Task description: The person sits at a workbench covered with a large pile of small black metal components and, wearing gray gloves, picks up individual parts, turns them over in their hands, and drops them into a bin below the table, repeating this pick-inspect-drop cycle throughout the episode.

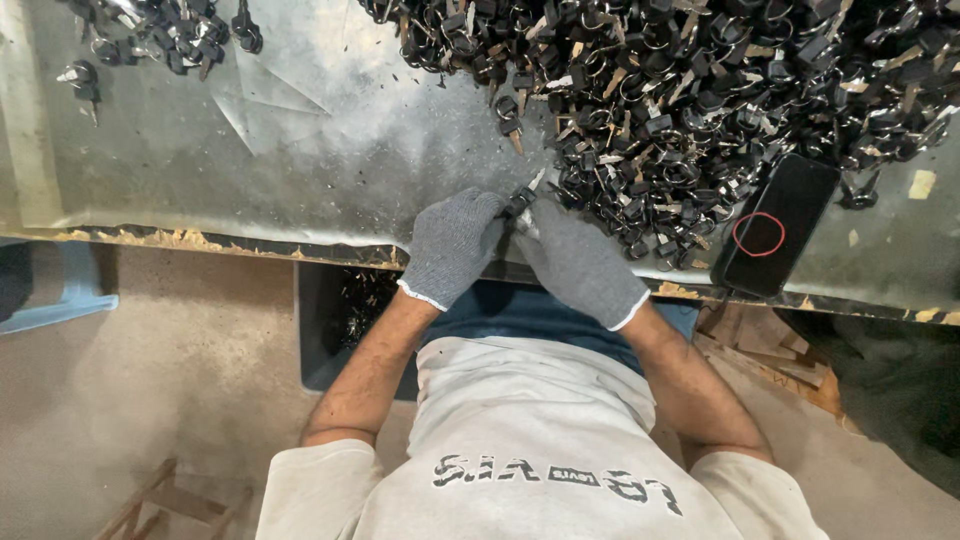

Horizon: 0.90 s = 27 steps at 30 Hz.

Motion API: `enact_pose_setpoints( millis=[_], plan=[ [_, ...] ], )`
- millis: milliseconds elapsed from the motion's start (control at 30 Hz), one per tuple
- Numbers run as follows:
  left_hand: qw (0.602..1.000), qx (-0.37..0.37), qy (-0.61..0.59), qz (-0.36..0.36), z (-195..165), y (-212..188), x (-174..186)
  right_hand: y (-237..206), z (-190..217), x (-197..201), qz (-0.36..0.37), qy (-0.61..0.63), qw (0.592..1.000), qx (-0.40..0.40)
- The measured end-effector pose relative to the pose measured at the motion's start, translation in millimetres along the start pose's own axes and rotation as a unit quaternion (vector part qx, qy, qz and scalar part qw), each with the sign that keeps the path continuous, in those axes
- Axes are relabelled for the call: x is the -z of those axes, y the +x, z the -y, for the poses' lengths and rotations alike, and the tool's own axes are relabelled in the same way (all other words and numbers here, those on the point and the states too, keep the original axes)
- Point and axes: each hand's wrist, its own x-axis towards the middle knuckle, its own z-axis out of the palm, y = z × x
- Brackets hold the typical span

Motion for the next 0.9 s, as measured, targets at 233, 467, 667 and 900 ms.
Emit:
enact_pose_setpoints(
  millis=[233,467,667,900],
  plan=[
    [0.998,-0.029,0.048,-0.012,-2.8,-4.2,-9.8,-2.1,9.5,-29.2,-0.137,-0.228,0.963,0.037],
    [0.999,0.028,0.014,-0.012,-5.4,-3.7,-7.0,-0.4,-6.4,-5.0,-0.067,-0.090,0.989,0.101],
    [0.998,-0.017,0.037,-0.040,-3.8,-7.5,-14.1,0.0,7.7,-7.5,-0.108,-0.228,0.967,0.031],
    [0.996,-0.033,0.068,-0.049,-1.9,-11.6,-19.2,2.8,9.9,-2.2,-0.071,-0.167,0.983,0.000]
  ],
)
